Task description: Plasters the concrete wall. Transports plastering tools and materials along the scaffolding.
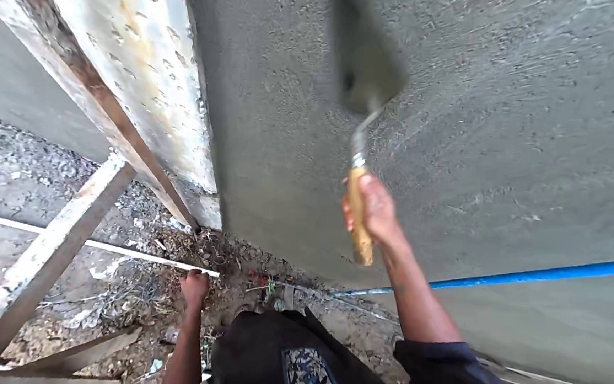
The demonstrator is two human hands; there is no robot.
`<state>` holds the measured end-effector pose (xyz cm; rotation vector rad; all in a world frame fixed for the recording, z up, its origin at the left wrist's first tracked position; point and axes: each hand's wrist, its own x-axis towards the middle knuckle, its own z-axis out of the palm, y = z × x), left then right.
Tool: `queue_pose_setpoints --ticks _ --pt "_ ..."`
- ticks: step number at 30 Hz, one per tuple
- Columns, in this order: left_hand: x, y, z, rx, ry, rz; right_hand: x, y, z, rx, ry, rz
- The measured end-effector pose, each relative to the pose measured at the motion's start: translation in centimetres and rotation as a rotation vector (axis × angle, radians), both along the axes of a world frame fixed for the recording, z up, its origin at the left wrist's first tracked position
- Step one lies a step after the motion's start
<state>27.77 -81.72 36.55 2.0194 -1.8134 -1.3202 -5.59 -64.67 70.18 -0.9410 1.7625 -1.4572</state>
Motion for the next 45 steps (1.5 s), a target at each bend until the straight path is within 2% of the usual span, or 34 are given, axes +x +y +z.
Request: queue_pose_setpoints --ticks 2,3,4,8,9,13,17,19,22,23,27,28,33,35,38,40,43,45 --pt "0.0 0.8 -0.2 0.014 0.041 0.025 0.3 -0.7 -3.9 0.254 -0.018 0.001" --pt "0.4 1.6 -0.4 0.022 0.055 0.027 0.5 -0.8 -4.7 0.312 -0.008 -0.001" --pt "0.9 2.2 -0.9 0.032 0.065 0.032 0.6 -0.8 -4.1 0.300 0.013 -0.007" --pt "2.8 4.5 -4.4 0.127 -0.001 0.069 -0.2 -0.9 3.4 -0.037 0.076 -0.013" --pt "3.5 4.8 -5.1 0.154 -0.022 0.074 -0.3 -0.9 3.5 -0.042 0.077 -0.019" --pt "5.1 4.8 -6.6 0.198 -0.054 0.122 0.9 -0.3 0.8 0.158 0.031 -0.059" --pt "5.5 4.3 -5.9 0.198 -0.082 0.120 0.7 -0.5 4.3 0.003 0.066 -0.038" --pt "5.4 3.7 -6.0 0.178 -0.079 0.114 -0.1 -0.8 2.6 -0.005 0.035 -0.031" --pt "5.6 3.5 -5.7 0.168 -0.052 0.145 0.5 -0.2 -2.3 0.223 -0.014 -0.058" --pt "5.7 3.5 -5.6 0.160 -0.029 0.159 0.9 0.0 -2.4 0.262 -0.005 -0.071" --pt "6.2 4.2 -5.1 0.158 -0.005 0.169 0.9 -0.3 3.6 0.012 0.087 -0.024" --pt "6.6 4.6 -5.2 0.167 -0.015 0.163 0.8 -0.3 3.9 -0.019 0.061 -0.023" --pt "7.3 4.9 -5.9 0.182 -0.013 0.172 0.7 -0.8 -2.6 0.183 -0.051 -0.061" --pt "7.3 4.6 -5.6 0.195 -0.022 0.169 1.0 -1.1 -0.7 0.135 -0.005 -0.036" --pt "7.4 4.7 -5.9 0.204 -0.061 0.154 1.3 -1.8 3.5 -0.062 0.004 0.033" --pt "7.0 4.1 -5.9 0.210 -0.063 0.160 1.5 -2.6 2.3 -0.065 -0.032 0.028" --pt "6.3 3.9 -5.2 0.220 -0.063 0.164 1.5 -3.5 -3.4 0.164 -0.061 0.003" --pt "6.2 3.8 -4.8 0.208 -0.054 0.174 1.5 -3.7 -3.4 0.220 -0.026 0.024"
